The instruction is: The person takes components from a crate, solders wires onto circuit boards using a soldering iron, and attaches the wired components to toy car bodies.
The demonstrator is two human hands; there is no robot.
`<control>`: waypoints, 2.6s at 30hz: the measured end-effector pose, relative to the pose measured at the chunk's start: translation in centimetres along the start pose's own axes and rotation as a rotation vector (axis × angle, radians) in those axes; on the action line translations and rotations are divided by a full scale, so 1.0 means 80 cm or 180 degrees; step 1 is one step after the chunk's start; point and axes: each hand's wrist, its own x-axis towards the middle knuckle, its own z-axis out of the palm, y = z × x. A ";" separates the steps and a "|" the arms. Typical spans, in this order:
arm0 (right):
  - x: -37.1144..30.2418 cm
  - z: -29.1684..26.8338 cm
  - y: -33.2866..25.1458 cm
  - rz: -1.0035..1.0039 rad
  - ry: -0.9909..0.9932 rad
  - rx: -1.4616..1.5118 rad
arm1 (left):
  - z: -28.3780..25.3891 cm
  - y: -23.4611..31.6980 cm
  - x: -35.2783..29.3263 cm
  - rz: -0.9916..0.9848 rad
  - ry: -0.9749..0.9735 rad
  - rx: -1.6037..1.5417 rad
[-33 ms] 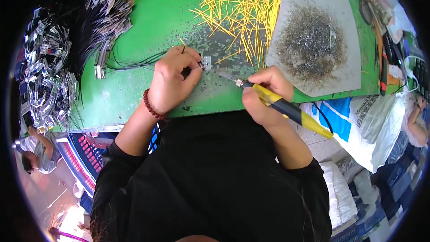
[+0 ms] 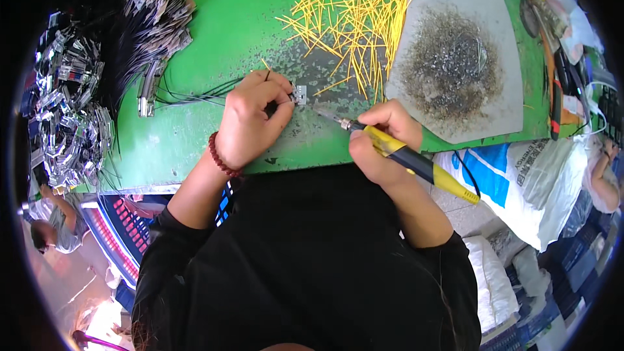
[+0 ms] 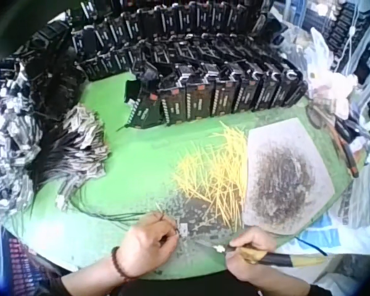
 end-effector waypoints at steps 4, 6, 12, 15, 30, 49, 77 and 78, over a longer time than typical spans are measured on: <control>0.000 0.004 -0.002 -0.0107 -0.0058 -0.0231 | -0.002 0.002 0.001 0.0071 0.0019 -0.0035; 0.001 0.006 -0.004 0.0002 -0.0077 -0.0257 | -0.002 0.001 0.001 0.0056 0.0006 -0.0045; 0.007 0.010 0.002 -0.0184 -0.0089 -0.0278 | -0.002 -0.001 0.002 0.0116 -0.0002 -0.0025; 0.009 0.010 -0.003 -0.0158 -0.0141 -0.0388 | -0.001 -0.002 0.002 0.0147 0.0009 -0.0021; 0.004 0.009 0.003 -0.0010 0.0176 -0.0066 | -0.001 -0.002 0.002 0.0133 -0.0003 0.0021; 0.005 0.007 0.004 0.0016 0.0168 0.0098 | -0.015 0.007 0.020 -0.0107 -0.0616 0.0365; 0.022 0.023 -0.018 -0.0102 -0.0030 -0.0071 | -0.012 0.001 0.018 -0.0078 -0.0567 0.0361; 0.031 0.020 -0.022 0.0051 -0.0313 -0.0224 | -0.013 0.001 0.017 -0.0068 -0.0552 0.0359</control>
